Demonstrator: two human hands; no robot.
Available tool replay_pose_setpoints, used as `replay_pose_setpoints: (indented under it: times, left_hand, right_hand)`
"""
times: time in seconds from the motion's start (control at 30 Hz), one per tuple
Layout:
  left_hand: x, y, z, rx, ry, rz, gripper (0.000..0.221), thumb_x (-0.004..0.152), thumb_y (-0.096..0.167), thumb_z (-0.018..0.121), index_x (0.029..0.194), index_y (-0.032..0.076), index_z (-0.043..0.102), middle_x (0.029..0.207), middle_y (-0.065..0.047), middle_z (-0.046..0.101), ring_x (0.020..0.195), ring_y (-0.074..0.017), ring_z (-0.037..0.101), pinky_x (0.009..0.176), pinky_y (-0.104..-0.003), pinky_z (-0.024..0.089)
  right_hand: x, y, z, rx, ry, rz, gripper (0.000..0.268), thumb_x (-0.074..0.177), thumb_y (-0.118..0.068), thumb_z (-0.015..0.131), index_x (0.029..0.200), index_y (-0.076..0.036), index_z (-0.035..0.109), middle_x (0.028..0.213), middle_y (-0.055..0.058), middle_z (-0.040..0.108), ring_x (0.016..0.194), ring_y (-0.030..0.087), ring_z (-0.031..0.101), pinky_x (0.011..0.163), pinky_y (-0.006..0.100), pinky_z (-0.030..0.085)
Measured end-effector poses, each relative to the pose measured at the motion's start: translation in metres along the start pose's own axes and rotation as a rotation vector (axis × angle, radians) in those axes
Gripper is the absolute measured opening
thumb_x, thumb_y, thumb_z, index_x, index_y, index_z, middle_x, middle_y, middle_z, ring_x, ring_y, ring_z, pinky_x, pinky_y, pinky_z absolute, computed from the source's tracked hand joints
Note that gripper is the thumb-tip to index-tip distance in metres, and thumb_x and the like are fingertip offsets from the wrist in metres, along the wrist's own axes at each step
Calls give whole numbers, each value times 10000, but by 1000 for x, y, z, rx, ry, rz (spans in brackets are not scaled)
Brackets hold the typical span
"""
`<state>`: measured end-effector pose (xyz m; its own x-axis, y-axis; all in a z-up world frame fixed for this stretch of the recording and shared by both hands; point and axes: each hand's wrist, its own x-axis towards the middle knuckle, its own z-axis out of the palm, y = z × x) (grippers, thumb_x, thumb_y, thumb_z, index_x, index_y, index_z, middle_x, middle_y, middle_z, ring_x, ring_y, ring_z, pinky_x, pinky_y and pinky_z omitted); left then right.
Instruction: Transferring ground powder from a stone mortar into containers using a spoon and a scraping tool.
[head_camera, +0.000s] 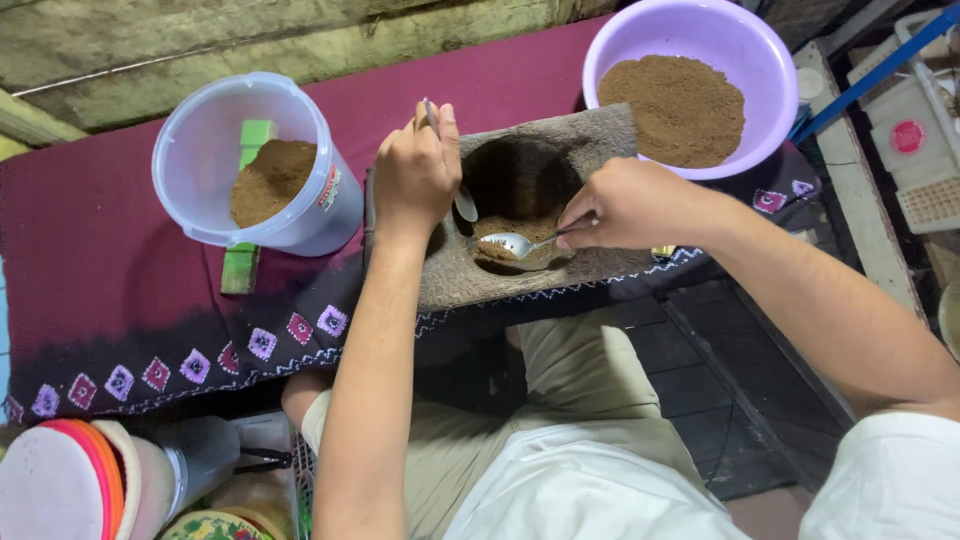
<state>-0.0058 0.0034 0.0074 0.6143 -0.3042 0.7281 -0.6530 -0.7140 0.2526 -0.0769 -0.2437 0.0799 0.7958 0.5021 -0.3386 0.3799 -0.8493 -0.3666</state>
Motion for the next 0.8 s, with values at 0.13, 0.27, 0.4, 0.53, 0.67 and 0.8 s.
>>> replay_pose_setpoints:
  times: [0.13, 0.27, 0.4, 0.53, 0.67, 0.8]
  left_hand:
    - [0, 0, 1, 83, 8, -31, 429, 1112, 198, 447, 816, -23, 664, 672, -198, 655, 578, -356, 691, 554, -448, 566]
    - [0, -2, 1, 7, -35, -45, 312, 1109, 121, 465, 845, -15, 559, 608, -120, 527, 449, -291, 515, 416, -430, 494]
    - [0, -1, 0, -4, -38, -51, 367, 1112, 121, 467, 779, -15, 543, 602, -123, 510, 442, -292, 496, 387, -428, 473]
    - [-1, -1, 0, 21, -24, -33, 354, 1112, 118, 476, 794, -18, 552, 628, -118, 513, 460, -291, 496, 426, -428, 482]
    - [-1, -2, 2, 18, -33, -43, 386, 1116, 125, 472, 761, -10, 540, 615, -111, 499, 451, -280, 472, 402, -417, 454]
    - [3, 0, 0, 8, -46, -50, 364, 1117, 122, 468, 790, -14, 554, 617, -117, 519, 450, -289, 488, 423, -428, 487]
  right_hand:
    - [-24, 5, -31, 130, 97, 49, 247, 872, -285, 764, 1055, -137, 839, 886, 151, 818, 764, 383, 778, 683, 465, 595]
    - [-45, 46, -55, 413, 312, 128, 267, 883, -200, 772, 1100, -48, 805, 1030, 92, 811, 916, 127, 726, 798, 245, 569]
    - [-57, 110, -53, 540, 532, 222, 187, 936, -120, 802, 1116, -75, 775, 1010, 52, 751, 946, 62, 613, 866, 235, 491]
    - [-53, 179, -25, 733, 659, 369, 154, 999, -229, 797, 1097, -117, 756, 678, -59, 521, 565, 35, 279, 502, 214, 199]
    - [-49, 214, 12, 885, 630, 639, 123, 1023, -262, 748, 1042, -145, 777, 669, -43, 531, 540, 74, 301, 471, 209, 275]
    - [-53, 205, 15, 980, 669, 574, 132, 1013, -272, 732, 1047, -149, 766, 543, -88, 367, 517, 71, 212, 492, 222, 183]
